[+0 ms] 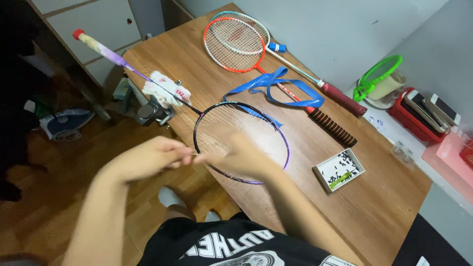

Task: The person strings a badminton racket by hand, threading white string through the frame holes and pulling it tight. They use a blue plastic tool to guide the string and a green tool to pull it through the frame. The racket is clamped to a wooden table during the process.

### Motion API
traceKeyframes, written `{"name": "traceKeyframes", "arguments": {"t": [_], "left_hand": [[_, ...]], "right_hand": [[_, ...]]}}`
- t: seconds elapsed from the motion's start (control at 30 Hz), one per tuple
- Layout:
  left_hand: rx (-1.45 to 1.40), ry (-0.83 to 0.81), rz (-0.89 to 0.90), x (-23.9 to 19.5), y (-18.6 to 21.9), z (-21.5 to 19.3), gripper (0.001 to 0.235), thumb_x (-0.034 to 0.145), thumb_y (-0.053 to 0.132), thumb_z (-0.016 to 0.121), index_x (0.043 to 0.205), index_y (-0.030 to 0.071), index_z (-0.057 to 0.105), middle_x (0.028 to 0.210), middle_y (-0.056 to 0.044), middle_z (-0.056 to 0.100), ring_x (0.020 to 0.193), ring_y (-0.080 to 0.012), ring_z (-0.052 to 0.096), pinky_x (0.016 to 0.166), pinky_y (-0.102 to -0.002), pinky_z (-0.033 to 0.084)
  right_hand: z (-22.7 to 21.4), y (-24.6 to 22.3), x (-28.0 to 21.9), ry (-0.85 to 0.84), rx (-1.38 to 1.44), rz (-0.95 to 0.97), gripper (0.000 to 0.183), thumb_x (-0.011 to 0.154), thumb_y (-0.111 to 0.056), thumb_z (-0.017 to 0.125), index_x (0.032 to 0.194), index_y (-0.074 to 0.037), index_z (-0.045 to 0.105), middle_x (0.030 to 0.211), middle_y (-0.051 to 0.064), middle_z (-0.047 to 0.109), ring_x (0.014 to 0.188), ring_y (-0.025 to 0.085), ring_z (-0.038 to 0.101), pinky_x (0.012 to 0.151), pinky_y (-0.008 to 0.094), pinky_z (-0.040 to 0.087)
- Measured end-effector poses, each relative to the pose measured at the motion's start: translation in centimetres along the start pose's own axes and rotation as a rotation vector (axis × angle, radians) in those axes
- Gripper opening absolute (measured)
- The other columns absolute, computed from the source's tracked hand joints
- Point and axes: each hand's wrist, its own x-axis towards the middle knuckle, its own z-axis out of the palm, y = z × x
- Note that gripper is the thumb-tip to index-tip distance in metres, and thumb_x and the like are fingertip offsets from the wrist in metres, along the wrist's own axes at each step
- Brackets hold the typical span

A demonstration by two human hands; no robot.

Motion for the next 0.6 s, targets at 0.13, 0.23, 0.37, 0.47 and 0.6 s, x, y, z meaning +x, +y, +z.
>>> {"name": "traceKeyframes", "arguments": {"t": [0.13, 0.23, 0.37, 0.47, 0.6], "left_hand": [[-0.071, -0.047, -0.018, 0.0, 1.4, 0.1, 0.035, 0.099, 0.035, 0.060, 0.087, 0.007, 0.076, 0.064, 0.007, 0.054, 0.059, -0.0063, 0.043, 0.052, -0.023, 0.035], [-0.068, 0.063, -0.097, -2.8, 1.2, -1.4, 0.031, 0.096, 0.033, 0.061, 0.090, 0.008, 0.078, 0.067, 0.008, 0.060, 0.060, -0.0042, 0.047, 0.053, -0.022, 0.037], [-0.277, 0.168, -0.116, -4.7, -5.4, -4.4, 0.031, 0.110, 0.031, 0.060, 0.103, 0.003, 0.070, 0.068, 0.003, 0.046, 0.059, -0.0094, 0.037, 0.051, -0.026, 0.029], [-0.154, 0.182, -0.087, -3.8, -2.2, -2.2, 0.029, 0.105, 0.029, 0.059, 0.107, 0.004, 0.074, 0.070, -0.001, 0.052, 0.062, -0.0117, 0.039, 0.054, -0.026, 0.032], [-0.210, 0.098, -0.082, -1.9, 4.6, 4.0, 0.033, 0.098, 0.031, 0.056, 0.113, 0.009, 0.076, 0.087, 0.000, 0.073, 0.076, -0.0098, 0.061, 0.067, -0.026, 0.051]], "right_hand": [[1.4, 1.9, -0.4, -0.408, 0.299, 0.082, 0.032, 0.085, -0.011, 0.066, 0.116, -0.004, 0.069, 0.102, 0.010, 0.075, 0.094, 0.022, 0.072, 0.082, 0.035, 0.055], [-1.5, 7.7, -0.9, -0.175, 0.430, 0.343, 0.031, 0.079, 0.001, 0.052, 0.101, -0.004, 0.072, 0.086, 0.007, 0.071, 0.078, 0.016, 0.066, 0.063, 0.032, 0.049], [-6.2, 12.2, -1.9, 0.285, 0.245, 0.583, 0.030, 0.108, -0.020, 0.056, 0.090, -0.003, 0.071, 0.067, 0.005, 0.057, 0.060, 0.012, 0.051, 0.056, 0.028, 0.043], [-6.3, 9.9, -2.2, 0.187, 0.361, 0.522, 0.030, 0.105, -0.025, 0.057, 0.092, -0.003, 0.071, 0.074, -0.001, 0.065, 0.063, 0.008, 0.056, 0.060, 0.025, 0.050], [-0.3, 3.7, -1.8, 0.170, 0.407, 0.428, 0.026, 0.103, -0.024, 0.058, 0.101, -0.005, 0.075, 0.078, -0.002, 0.065, 0.065, 0.007, 0.058, 0.059, 0.024, 0.050]]}}
